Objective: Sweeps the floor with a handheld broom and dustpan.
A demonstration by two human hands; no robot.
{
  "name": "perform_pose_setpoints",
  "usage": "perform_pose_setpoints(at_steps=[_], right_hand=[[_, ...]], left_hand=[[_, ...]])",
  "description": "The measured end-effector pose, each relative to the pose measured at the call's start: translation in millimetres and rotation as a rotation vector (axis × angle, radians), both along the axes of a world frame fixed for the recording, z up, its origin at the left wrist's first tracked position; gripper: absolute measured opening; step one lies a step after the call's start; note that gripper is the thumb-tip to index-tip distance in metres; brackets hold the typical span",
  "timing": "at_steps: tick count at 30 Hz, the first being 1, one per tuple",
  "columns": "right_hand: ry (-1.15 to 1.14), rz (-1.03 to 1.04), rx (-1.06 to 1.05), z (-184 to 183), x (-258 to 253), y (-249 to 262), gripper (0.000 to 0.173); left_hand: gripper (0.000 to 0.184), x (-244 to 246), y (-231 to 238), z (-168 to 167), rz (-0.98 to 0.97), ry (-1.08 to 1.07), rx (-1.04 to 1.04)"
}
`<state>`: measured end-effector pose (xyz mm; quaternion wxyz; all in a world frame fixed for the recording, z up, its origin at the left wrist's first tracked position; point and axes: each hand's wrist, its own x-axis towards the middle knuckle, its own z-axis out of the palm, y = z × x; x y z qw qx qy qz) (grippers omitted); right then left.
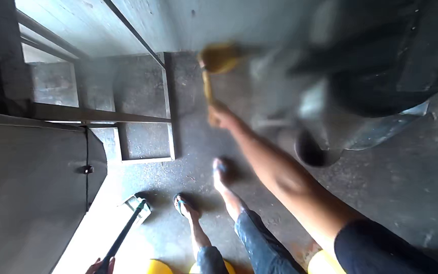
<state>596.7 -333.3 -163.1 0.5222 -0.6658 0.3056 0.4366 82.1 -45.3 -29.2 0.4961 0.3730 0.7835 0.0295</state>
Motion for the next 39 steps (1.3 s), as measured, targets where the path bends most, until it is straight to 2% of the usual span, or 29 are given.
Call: perform_pose_setpoints(at_steps=[3, 5, 7, 9, 11, 13, 15, 18, 20, 22, 24, 26, 29, 31, 32, 34, 37, 39], right_hand=[[-0.012, 0.485, -0.147, -11.7, -90.8, -53.4, 0.056], [0.056, 0.627, -0.159, 15.0, -148.0, -111.3, 0.067], [0.163, 0.647, -0.108, 63.7, -194.5, -174.0, 0.066], [0.175, 0.575, -0.078, 116.1, -221.1, -227.0, 0.062], [0.050, 0.517, -0.096, 156.6, -233.5, -265.7, 0.061], [-0.085, 0.499, -0.157, 176.8, -225.5, -282.4, 0.062], [-0.111, 0.501, -0.202, 169.9, -190.6, -265.2, 0.065], [-0.019, 0.400, -0.190, 122.7, -132.6, -200.1, 0.060], [0.070, 0.333, -0.178, 95.5, -133.6, -163.6, 0.054], [0.193, 0.309, -0.155, 91.1, -173.6, -148.9, 0.055], [0.297, 0.366, -0.114, 109.7, -225.4, -161.8, 0.058], [0.333, 0.452, -0.063, 149.1, -258.8, -181.1, 0.060], [0.262, 0.629, 0.068, 213.1, -279.3, -207.5, 0.065], [0.159, 0.717, 0.155, 227.1, -284.0, -208.6, 0.069], [0.093, 0.742, 0.182, 222.7, -286.6, -197.2, 0.071], [-0.080, 0.751, 0.229, 191.6, -288.3, -145.9, 0.072], [-0.332, 0.741, 0.226, 123.0, -274.6, -23.9, 0.062], [-0.429, 0.824, 0.075, 69.9, -258.1, 55.9, 0.059]], left_hand=[[0.014, 7.9, -6.3, -1.5, 0.050, 0.037, 0.004], [0.015, 10.8, -7.3, -3.3, 0.066, 0.037, -0.001], [0.017, 8.9, -9.6, -4.6, 0.067, 0.048, 0.003], [0.018, 10.9, -11.5, -5.0, 0.078, 0.047, 0.008], [0.020, 10.3, -12.6, -8.2, 0.096, 0.025, 0.010], [0.018, 7.9, -12.2, -14.0, 0.108, 0.039, 0.009], [0.016, 8.9, -14.4, -13.5, 0.132, 0.071, 0.000], [0.014, 15.7, -24.0, -6.8, 0.209, 0.072, -0.061], [0.027, 16.1, -28.8, 4.2, 0.356, -0.025, -0.133], [0.032, 2.1, -33.9, 7.9, 0.527, -0.160, -0.221], [0.026, -14.7, -40.7, 5.6, 0.652, -0.283, -0.304], [0.026, -32.4, -43.5, 6.1, 0.749, -0.342, -0.339], [0.026, -74.2, -42.3, 26.1, 0.765, -0.360, -0.358], [0.025, -109.0, -45.0, 39.0, 0.720, -0.403, -0.395], [0.025, -123.9, -48.1, 44.4, 0.692, -0.406, -0.414], [0.027, -145.9, -55.0, 51.8, 0.656, -0.394, -0.431], [0.027, -164.5, -65.9, 66.2, 0.615, -0.439, -0.470], [0.029, -173.8, -72.2, 84.8, 0.617, -0.466, -0.494]])
